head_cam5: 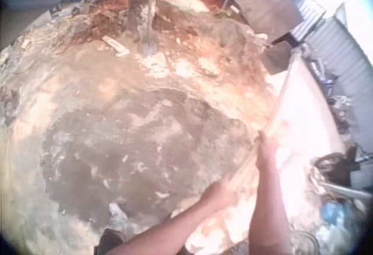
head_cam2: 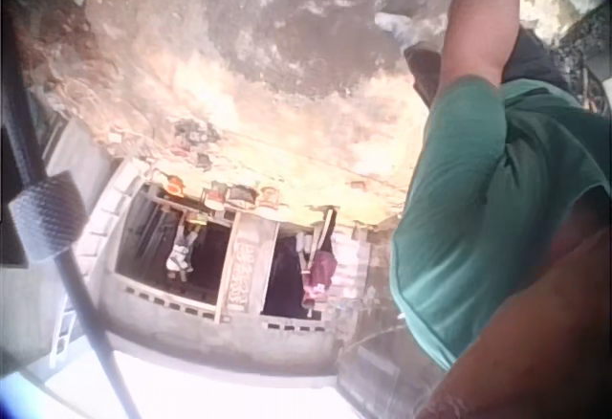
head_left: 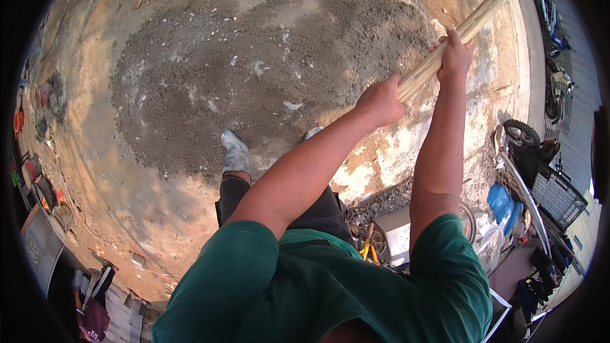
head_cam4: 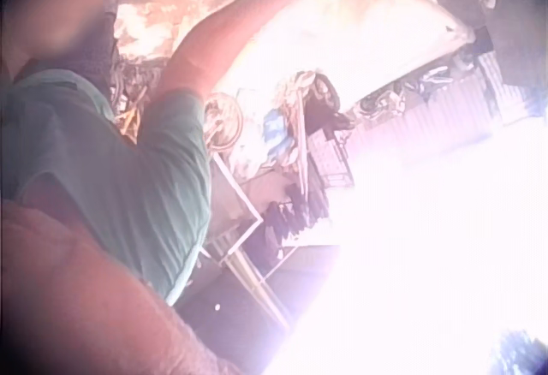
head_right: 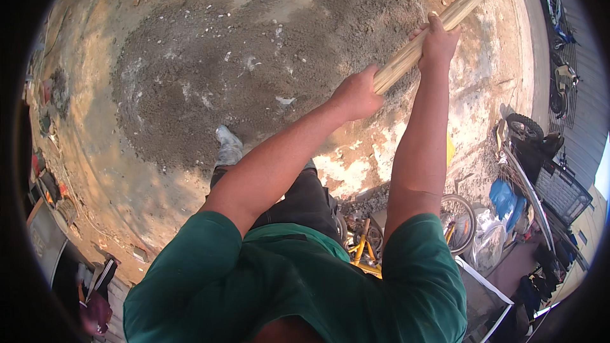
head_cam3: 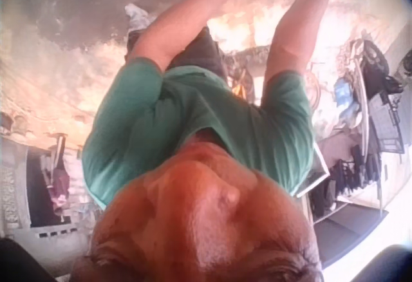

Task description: The person uses a hoe to mix a pile of sand and cement on the ground. They then pour water from a bucket into the mixture and continue mixing with the hoe to combine the ingredients.

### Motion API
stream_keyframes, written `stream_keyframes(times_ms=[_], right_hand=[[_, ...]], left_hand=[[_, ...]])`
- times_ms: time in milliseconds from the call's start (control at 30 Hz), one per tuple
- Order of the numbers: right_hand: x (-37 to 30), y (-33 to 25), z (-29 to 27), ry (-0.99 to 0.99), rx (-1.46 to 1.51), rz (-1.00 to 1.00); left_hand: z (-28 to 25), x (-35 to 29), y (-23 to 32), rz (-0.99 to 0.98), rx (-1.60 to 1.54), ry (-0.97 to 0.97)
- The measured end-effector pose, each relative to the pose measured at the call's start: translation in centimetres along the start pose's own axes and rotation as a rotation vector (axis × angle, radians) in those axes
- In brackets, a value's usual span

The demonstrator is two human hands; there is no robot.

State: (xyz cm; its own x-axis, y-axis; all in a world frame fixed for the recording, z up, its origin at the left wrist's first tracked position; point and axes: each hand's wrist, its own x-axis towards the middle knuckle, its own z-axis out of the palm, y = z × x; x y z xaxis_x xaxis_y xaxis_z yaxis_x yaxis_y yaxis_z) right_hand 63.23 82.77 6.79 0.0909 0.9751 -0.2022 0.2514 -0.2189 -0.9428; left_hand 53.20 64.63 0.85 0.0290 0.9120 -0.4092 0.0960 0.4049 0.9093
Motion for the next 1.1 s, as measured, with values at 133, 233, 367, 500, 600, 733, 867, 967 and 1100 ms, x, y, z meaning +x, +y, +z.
stream_keyframes(times_ms=[133,233,367,500,600,733,867,967,1100], right_hand=[[1.3,13.2,2.4,-0.037,-0.062,0.353],[-3.7,26.2,5.0,-0.089,-0.178,0.775],[-12.9,28.2,11.5,-0.059,-0.146,0.868],[-19.4,27.5,15.7,-0.106,-0.083,0.957],[-24.0,23.8,20.7,-0.122,0.049,0.924],[-24.6,20.2,22.9,-0.092,0.551,1.086],[-37.8,13.1,28.4,-0.48,0.62,1.181],[-43.7,9.0,26.5,-0.817,0.738,1.237],[-35.3,3.6,22.1,-0.944,0.796,0.905]], left_hand=[[-1.0,1.4,-5.7,-0.236,0.014,-0.146],[-1.6,-2.3,-10.3,-0.576,-0.019,-0.255],[-5.6,-10.5,-17.8,-0.589,0.166,-0.209],[-11.7,-16.4,-16.5,-0.592,0.305,-0.199],[-18.2,-21.5,-14.3,-0.663,0.254,-0.167],[-24.0,-33.4,-6.7,-0.709,0.231,-0.089],[-25.9,-52.4,-4.1,-0.876,0.297,0.074],[-24.6,-60.7,-3.5,-0.88,0.454,0.124],[-24.6,-55.9,-11.1,-0.755,0.583,0.235]])
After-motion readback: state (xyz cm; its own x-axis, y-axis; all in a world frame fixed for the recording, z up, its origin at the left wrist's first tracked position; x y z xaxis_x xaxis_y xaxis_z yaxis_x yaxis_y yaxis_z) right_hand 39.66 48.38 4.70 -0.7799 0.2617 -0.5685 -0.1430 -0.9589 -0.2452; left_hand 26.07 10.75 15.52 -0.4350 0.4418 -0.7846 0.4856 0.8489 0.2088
